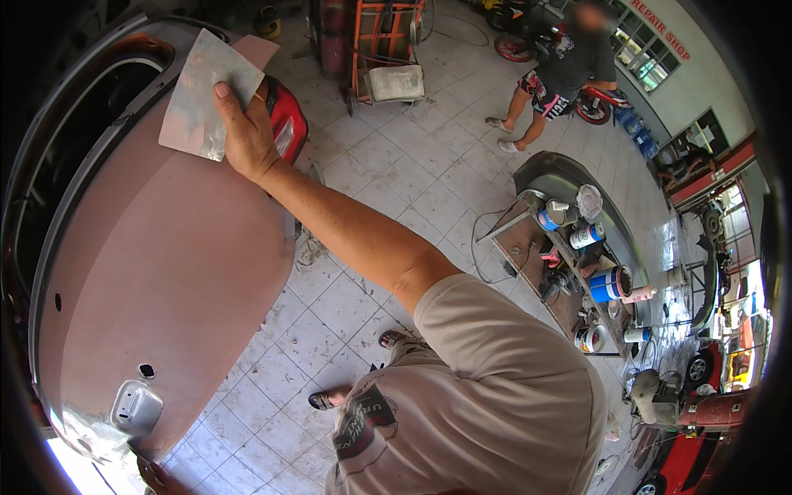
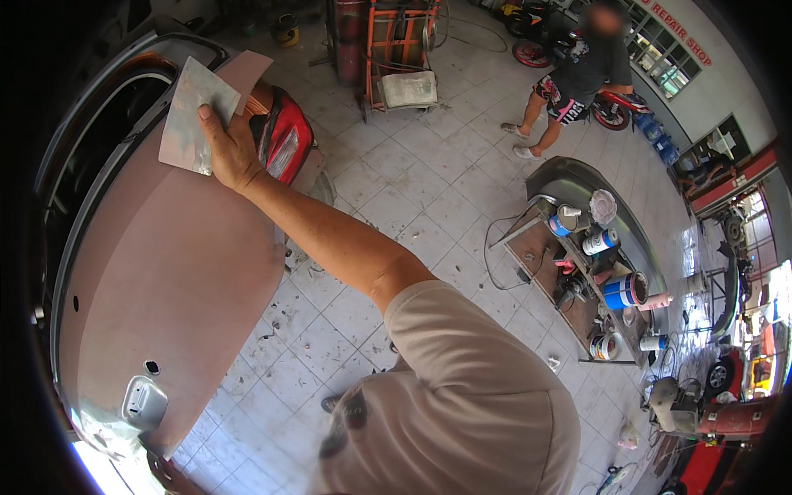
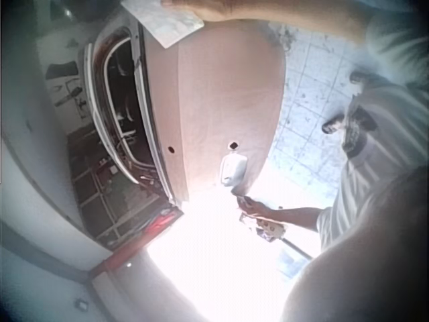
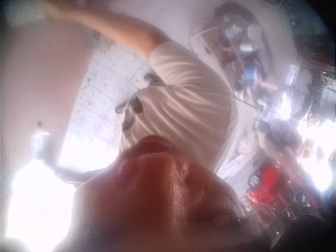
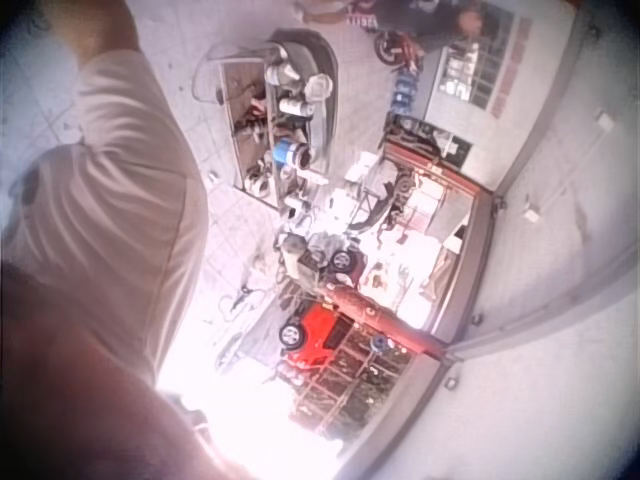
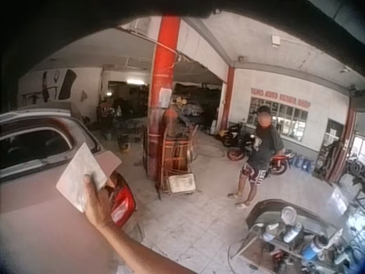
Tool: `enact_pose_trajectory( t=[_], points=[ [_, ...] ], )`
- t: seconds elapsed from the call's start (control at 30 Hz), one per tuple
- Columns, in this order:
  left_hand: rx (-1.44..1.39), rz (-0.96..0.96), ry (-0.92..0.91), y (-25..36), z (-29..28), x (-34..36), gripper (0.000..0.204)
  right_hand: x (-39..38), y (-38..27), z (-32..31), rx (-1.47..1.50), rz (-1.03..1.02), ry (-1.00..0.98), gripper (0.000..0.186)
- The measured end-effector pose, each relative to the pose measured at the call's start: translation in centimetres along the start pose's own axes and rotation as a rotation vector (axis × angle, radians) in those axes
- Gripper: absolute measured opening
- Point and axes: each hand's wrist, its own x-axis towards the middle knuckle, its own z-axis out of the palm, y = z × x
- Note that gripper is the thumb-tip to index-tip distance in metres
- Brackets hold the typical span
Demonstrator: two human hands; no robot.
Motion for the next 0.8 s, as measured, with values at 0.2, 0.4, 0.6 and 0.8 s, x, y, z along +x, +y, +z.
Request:
enact_pose_trajectory(
  t=[0.2, 0.4, 0.6, 0.8],
  points=[
    [-0.379, 0.299, 0.198, -3.1, 3.3, 1.0, 0.038, 0.7, -0.5, -1.7, 0.055, 0.031, -0.012, 0.071],
    [-0.482, -0.419, -0.165, -5.7, 2.2, -2.7, 0.043, 0.3, 1.0, 0.4, 0.050, 0.006, -0.038, 0.069],
    [-0.377, -0.463, -0.194, 2.5, -1.9, -0.3, 0.035, 1.5, 2.6, -2.4, 0.111, 0.178, 0.057, 0.068],
    [-0.397, -0.400, -0.078, 7.6, -3.9, 1.9, 0.035, 3.5, 1.3, -3.4, 0.038, -0.039, -0.040, 0.082]
  ],
)
